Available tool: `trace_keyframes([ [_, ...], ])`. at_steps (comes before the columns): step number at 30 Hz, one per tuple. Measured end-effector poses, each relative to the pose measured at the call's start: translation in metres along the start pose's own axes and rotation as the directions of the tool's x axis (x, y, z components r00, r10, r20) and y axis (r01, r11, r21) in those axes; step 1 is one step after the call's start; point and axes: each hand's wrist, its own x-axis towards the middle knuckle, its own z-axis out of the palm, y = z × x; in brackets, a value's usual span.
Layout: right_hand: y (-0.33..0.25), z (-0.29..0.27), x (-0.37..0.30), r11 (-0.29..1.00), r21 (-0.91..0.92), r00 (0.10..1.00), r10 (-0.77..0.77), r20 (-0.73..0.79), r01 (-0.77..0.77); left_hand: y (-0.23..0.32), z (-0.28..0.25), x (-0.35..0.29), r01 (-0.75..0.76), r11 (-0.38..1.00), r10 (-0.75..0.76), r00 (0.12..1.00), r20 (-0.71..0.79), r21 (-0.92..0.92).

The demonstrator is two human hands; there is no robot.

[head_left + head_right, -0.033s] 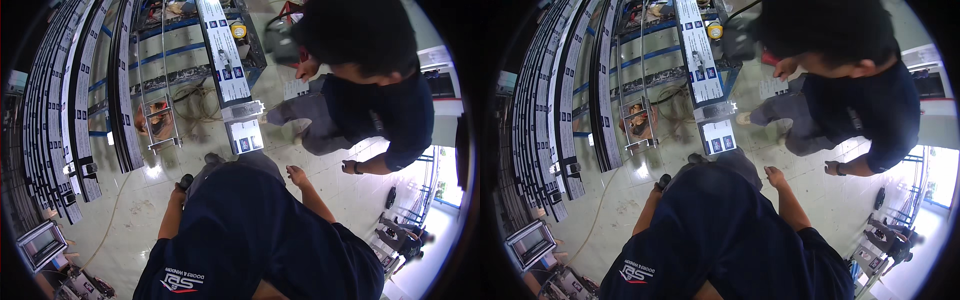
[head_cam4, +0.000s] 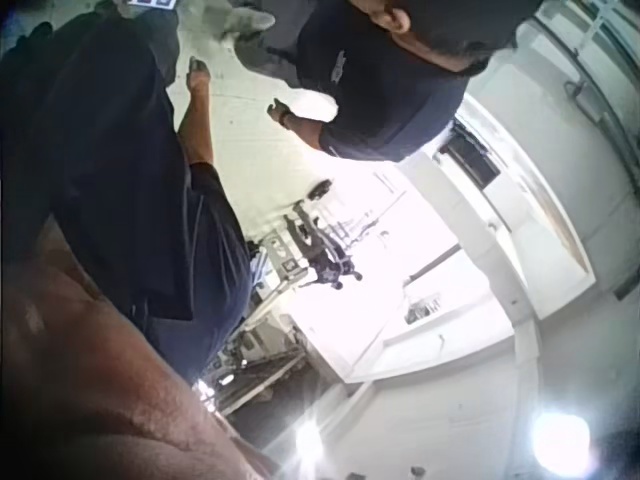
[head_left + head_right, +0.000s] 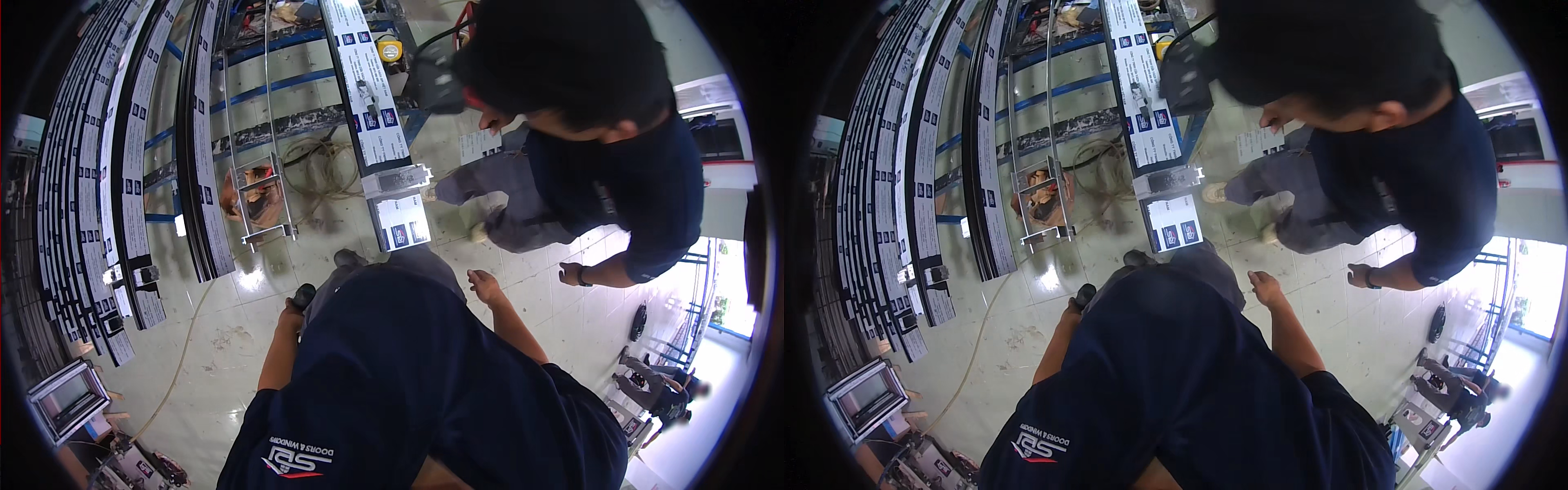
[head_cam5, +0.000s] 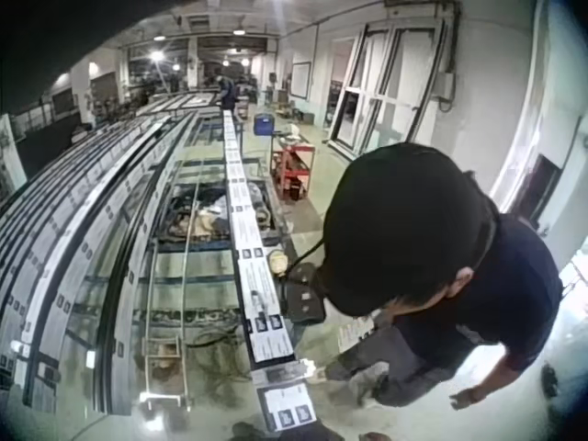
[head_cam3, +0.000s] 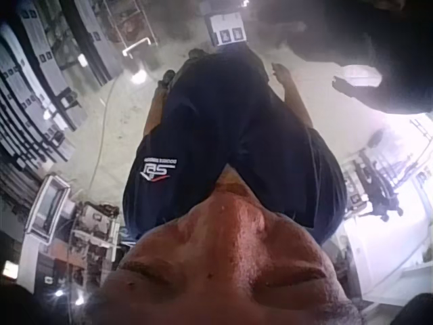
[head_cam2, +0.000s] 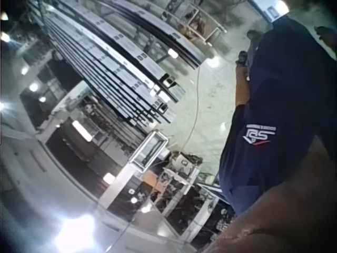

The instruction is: The recorder uses a power drill and other hand tools to assemble and secure components of metal window or door frame profiles.

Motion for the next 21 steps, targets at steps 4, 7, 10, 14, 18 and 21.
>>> trace_keyframes([
  [4,0.002,0.002,0.003,1.0,-0.006,0.999,0.003,0.036,-0.003,0.002,-0.008,-0.009,0.015,1.0,-0.015,1.0,0.018,-0.005],
  [7,-0.002,0.006,0.004,1.0,-0.022,0.999,-0.001,0.053,0.002,-0.006,-0.01,-0.011,0.037,0.999,-0.037,0.999,0.003,0.014],
  [10,0.005,0.006,0.007,0.998,-0.059,0.998,-0.035,0.049,0.038,0.007,-0.013,-0.019,0.022,1.0,-0.022,0.998,0.053,0.002],
  [14,0.01,0.005,0.012,0.998,-0.007,0.996,-0.055,0.074,0.056,0.0,-0.005,-0.012,0.049,0.998,-0.049,0.999,-0.006,0.042],
  [18,0.012,0.004,0.014,0.992,-0.09,0.995,-0.085,0.054,0.09,-0.004,-0.005,-0.01,0.015,1.0,-0.015,1.0,0.003,0.026],
  [21,0.0,-0.005,0.004,0.994,-0.104,0.999,-0.032,0.017,0.033,0.01,0.003,-0.015,0.004,1.0,-0.004,0.998,0.062,-0.002],
])
